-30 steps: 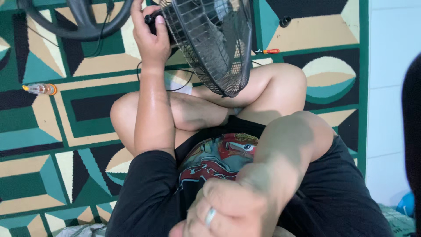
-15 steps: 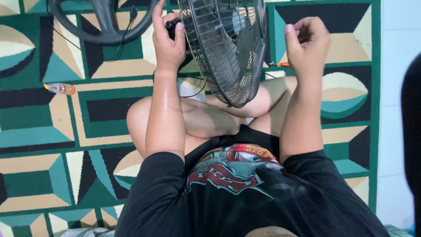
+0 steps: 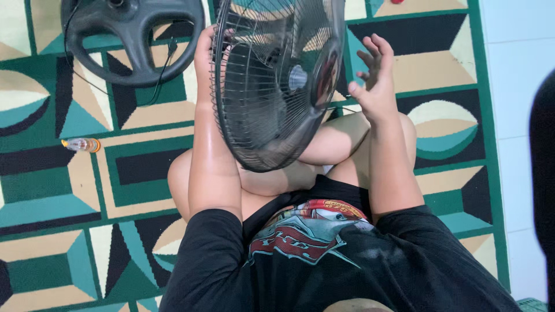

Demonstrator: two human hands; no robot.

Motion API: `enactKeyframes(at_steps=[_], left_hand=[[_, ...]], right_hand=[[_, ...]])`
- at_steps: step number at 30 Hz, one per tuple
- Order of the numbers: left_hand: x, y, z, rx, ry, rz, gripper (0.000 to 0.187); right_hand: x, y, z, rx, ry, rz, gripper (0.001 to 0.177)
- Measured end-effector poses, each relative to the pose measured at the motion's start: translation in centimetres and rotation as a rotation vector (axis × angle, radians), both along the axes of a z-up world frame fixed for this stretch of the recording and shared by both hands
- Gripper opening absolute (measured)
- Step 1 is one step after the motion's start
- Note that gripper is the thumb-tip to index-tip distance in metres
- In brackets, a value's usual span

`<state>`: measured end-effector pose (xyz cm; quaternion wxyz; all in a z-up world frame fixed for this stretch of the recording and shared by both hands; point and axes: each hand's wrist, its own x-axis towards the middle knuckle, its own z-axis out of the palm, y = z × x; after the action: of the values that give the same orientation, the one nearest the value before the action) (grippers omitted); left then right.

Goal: The person reassembles an electric fan by hand, securing the fan blade hub, attaching the front grille, and tightening the rear assembly. The fan is handled on a patterned carpet with another fan visible nearby.

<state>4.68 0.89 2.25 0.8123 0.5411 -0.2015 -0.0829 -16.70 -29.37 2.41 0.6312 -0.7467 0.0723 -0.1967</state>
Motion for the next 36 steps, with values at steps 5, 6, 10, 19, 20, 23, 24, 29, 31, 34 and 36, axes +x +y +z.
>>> enactKeyframes(at_steps=[5,6,10,19,20,23,24,29,31,34,36], left_hand=[[-1.0,-0.5,0.6,0.426,-0.355,0.422,0.02],[-0.5,-0.4,0.5,0.376,-0.33,0.362,0.02],[0.9,0.4,0.2,0.392,-0.357,0.239,0.03],[-5.2,7.5,10.7,0.037,0.135,-0.1,0.067],[-6.9,8.0,12.0,0.184,-0.219,-0.066,0.083],[-10.9,6.6,14.1,0.64,-0.629,0.138,0.109],[-11.3,6.2,14.5,0.796,-0.653,0.224,0.111],[-9.2,7.1,14.6,0.695,-0.633,0.179,0.107],[-8.5,7.2,14.1,0.661,-0.648,0.158,0.107],[-7.9,7.2,13.5,0.618,-0.641,0.127,0.105],[-7.6,7.2,13.5,0.645,-0.641,0.116,0.107]], right_hand=[[0.2,2.4,1.0,0.029,0.111,-0.011,0.124],[0.2,2.8,0.7,0.015,0.129,-0.035,0.124],[-0.2,3.2,-0.9,0.068,0.107,-0.105,0.122],[0.0,1.9,-5.3,0.024,-0.086,-0.175,0.109],[0.1,2.1,-5.7,0.049,-0.093,-0.169,0.111],[0.8,2.3,-6.3,0.158,-0.107,-0.173,0.111],[1.0,2.3,-6.4,0.202,-0.11,-0.179,0.11],[0.8,0.8,-5.9,0.497,0.027,-0.221,0.102],[0.4,-0.2,-6.0,0.492,0.056,-0.137,0.101],[0.3,-1.3,-6.9,0.542,0.025,-0.005,0.1],[0.0,-1.6,-8.1,0.557,-0.032,0.041,0.097]])
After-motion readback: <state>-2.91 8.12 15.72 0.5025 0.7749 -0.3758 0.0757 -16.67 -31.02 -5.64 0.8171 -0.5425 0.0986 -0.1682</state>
